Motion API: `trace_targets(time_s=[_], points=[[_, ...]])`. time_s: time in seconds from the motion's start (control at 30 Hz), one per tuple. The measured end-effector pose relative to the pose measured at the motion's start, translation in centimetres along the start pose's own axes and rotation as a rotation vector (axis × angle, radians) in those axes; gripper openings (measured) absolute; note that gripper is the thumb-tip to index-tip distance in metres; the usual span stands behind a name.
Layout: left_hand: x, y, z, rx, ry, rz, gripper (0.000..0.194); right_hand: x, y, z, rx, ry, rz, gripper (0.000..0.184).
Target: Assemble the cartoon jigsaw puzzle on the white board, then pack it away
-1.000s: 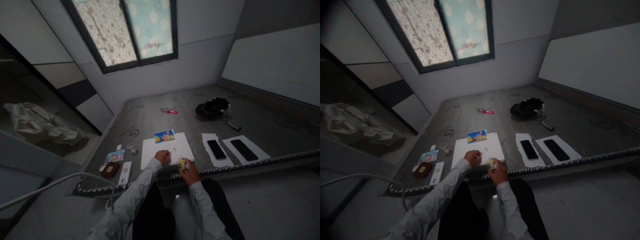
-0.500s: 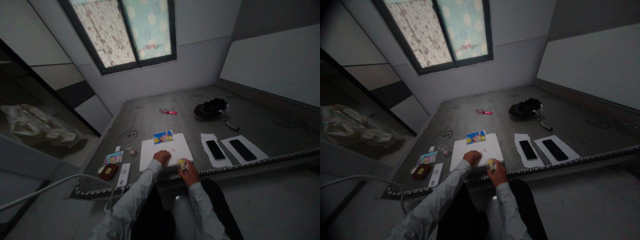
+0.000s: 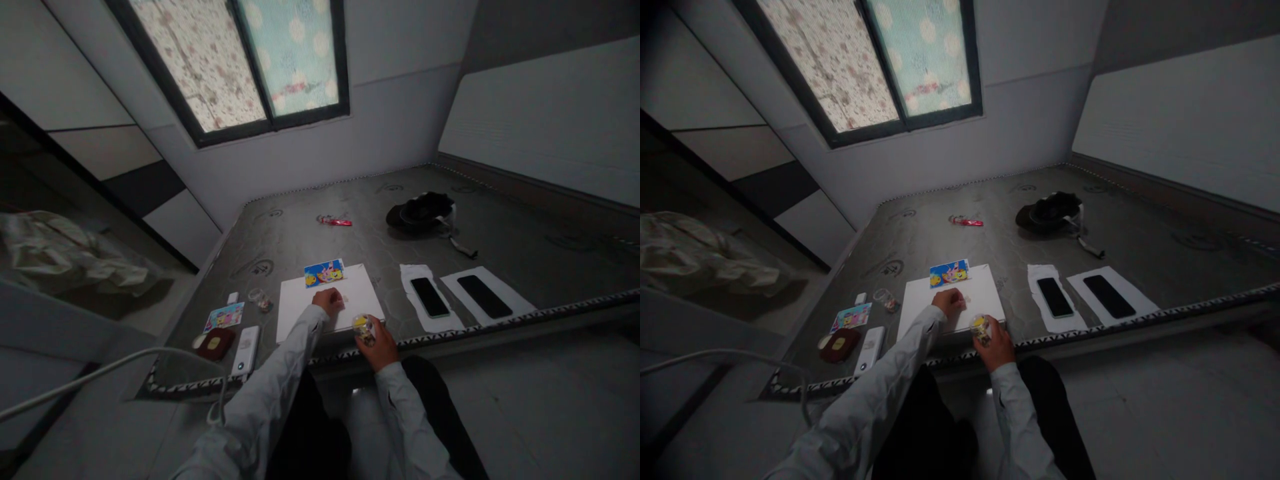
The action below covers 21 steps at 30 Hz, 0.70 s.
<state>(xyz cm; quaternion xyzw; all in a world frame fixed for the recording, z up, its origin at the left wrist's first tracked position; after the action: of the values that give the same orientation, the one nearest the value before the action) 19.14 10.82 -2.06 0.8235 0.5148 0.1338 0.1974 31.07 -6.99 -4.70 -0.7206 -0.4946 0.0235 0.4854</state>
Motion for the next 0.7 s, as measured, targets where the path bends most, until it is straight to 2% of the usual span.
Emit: trace_targets(time_s=[0.17, 0.3, 0.4, 0.5, 0.63, 0.7], points=[[1.1, 1.1, 0.7, -0.003, 0.019, -0.043, 0.037, 0.1, 0.1, 0.1, 0.005, -0.012, 0.004, 0.053], [1.6, 1.3, 1.1, 0.048, -0.007, -0.053, 0.015, 0.2, 0.1, -0.1, 0.005, -0.005, 0.02, 0.052], [1.6, 1.2, 1.1, 0.063, -0.025, -0.028, 0.01, 0.3, 0.1, -0.3, 0.021, -0.011, 0.03, 0.051], [1.5, 1.5, 1.2, 0.051, -0.023, 0.006, 0.016, 0.2, 0.4, -0.1, 0.01, -0.027, 0.039, 0.052], [1.4, 2.6, 2.0, 0.026, -0.059, 0.052, 0.039, 0.2, 0.8, 0.2, 0.003, -0.034, 0.039, 0.054], [1.4, 3.1, 2.4, 0.031, -0.077, 0.058, 0.041, 0.1, 0.7, 0.2, 0.007, -0.027, 0.036, 0.055]])
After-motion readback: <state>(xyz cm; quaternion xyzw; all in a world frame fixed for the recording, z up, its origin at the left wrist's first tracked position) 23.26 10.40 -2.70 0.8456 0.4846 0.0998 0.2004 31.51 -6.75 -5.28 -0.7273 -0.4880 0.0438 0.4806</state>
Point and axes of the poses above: each hand's wrist, its own x-axis towards the middle knuckle, its own z-axis out of the palm, y = z × x, the point moved 8 cm from there along x, towards the middle knuckle, and after that the axes turned 10 degrees about y, right-handed, at the moved point
